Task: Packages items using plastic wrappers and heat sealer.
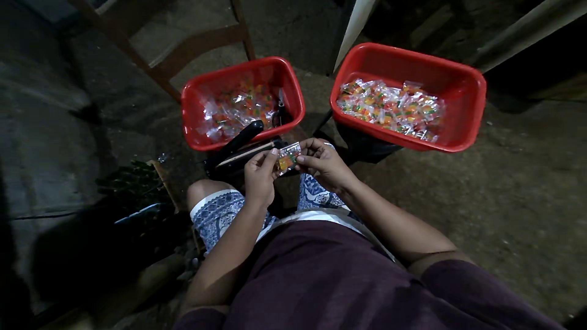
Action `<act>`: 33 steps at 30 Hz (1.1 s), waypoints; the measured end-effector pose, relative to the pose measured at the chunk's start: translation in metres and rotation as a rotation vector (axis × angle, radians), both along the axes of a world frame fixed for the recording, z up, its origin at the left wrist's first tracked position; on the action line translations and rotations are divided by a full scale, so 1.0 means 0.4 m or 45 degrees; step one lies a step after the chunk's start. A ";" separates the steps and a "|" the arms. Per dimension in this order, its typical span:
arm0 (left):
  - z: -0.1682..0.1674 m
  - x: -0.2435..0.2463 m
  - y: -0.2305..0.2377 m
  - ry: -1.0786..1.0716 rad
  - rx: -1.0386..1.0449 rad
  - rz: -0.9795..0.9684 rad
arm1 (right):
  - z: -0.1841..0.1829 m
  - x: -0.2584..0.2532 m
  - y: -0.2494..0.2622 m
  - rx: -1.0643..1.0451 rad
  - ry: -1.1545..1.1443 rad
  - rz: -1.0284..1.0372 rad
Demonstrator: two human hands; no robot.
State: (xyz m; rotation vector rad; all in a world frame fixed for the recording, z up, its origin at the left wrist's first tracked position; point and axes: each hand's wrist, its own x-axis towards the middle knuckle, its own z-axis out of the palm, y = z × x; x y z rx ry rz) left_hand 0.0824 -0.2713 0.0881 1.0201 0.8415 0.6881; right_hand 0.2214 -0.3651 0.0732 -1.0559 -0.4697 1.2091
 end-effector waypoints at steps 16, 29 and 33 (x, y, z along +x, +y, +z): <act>-0.115 -0.066 0.260 0.230 0.592 0.217 | -0.165 0.575 -0.088 -0.747 -1.371 -0.922; -0.278 -0.054 0.498 0.362 0.607 0.490 | -0.198 0.341 0.345 -0.565 -1.766 0.160; -0.279 -0.065 0.520 0.341 0.585 0.299 | -0.251 0.290 0.524 -0.874 -1.780 0.663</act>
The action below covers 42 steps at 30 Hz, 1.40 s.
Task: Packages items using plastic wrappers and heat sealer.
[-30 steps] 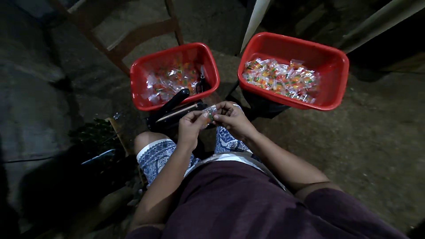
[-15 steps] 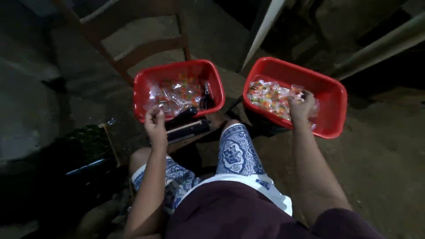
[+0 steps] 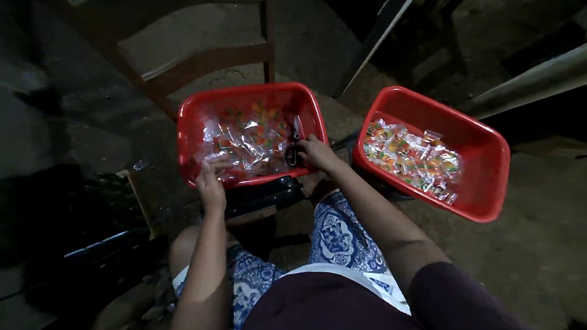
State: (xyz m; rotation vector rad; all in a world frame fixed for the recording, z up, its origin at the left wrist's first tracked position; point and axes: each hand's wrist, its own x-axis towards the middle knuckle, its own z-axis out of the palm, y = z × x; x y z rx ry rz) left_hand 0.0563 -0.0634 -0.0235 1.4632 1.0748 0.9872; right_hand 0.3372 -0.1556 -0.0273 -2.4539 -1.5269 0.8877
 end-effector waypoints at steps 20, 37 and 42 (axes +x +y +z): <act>0.008 0.005 0.010 -0.014 -0.235 -0.082 | -0.024 0.040 0.144 -0.310 -0.605 0.351; 0.027 -0.004 0.022 -0.062 -0.249 -0.003 | -0.052 -0.042 0.135 -0.387 -0.151 0.137; 0.037 -0.010 0.026 -0.079 -0.290 0.031 | -0.071 -0.055 0.154 -0.367 -0.107 0.043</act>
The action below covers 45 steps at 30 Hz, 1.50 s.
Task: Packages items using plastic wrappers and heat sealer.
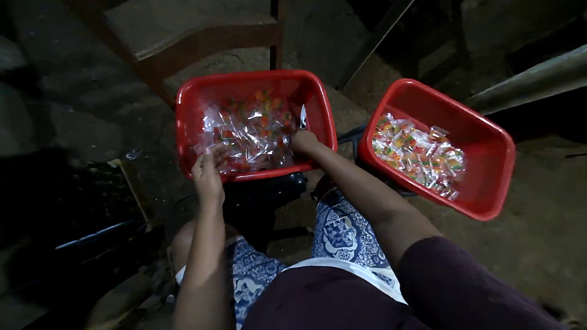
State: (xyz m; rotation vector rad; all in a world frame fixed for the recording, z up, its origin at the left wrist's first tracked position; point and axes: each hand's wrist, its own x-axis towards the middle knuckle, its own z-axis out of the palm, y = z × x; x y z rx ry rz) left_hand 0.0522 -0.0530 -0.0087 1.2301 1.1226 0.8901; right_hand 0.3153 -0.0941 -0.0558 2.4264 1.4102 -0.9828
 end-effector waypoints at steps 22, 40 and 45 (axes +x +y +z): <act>-0.008 0.010 0.023 -0.208 -0.126 0.066 | 0.100 0.076 0.020 0.655 0.356 -0.194; 0.014 0.033 -0.005 -0.507 -0.323 -0.152 | 0.302 -0.089 0.078 0.971 0.869 -0.014; 0.013 0.029 0.017 -0.571 -0.369 0.049 | 0.092 0.015 -0.005 0.339 -0.044 -0.158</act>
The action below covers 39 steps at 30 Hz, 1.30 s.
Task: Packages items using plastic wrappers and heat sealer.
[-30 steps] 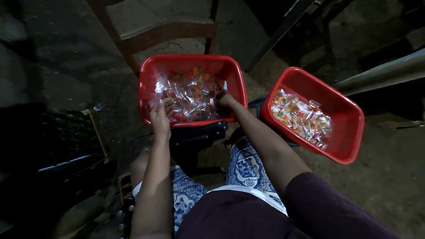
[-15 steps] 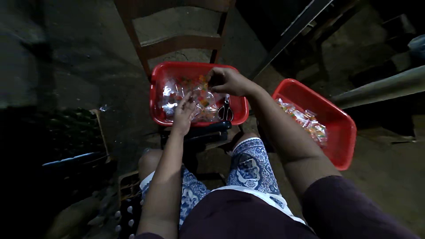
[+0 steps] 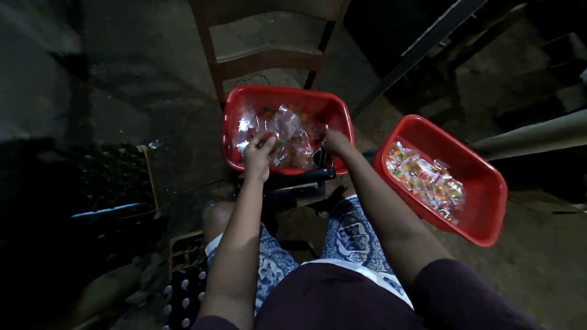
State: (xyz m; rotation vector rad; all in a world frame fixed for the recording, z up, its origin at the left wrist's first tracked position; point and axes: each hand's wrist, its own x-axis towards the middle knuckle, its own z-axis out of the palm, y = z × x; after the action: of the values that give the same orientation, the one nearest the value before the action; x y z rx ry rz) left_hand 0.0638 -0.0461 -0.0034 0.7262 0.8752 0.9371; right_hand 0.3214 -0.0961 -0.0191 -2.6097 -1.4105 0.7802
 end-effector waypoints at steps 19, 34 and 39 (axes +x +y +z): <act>-0.016 -0.017 0.020 -0.110 0.191 0.119 | -0.175 0.046 -0.054 -0.015 0.328 -0.585; 0.008 -0.037 0.015 -0.359 0.264 0.203 | 0.205 -0.035 -0.216 0.453 0.383 -0.138; 0.019 -0.053 0.004 -0.374 0.283 0.208 | 0.308 -0.166 -0.215 0.334 0.634 0.232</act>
State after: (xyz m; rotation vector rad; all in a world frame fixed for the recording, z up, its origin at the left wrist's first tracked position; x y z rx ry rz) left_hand 0.0428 -0.0446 0.0040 0.6902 0.5821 1.2660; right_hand 0.2551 -0.1820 0.1040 -1.9338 -1.4809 1.0858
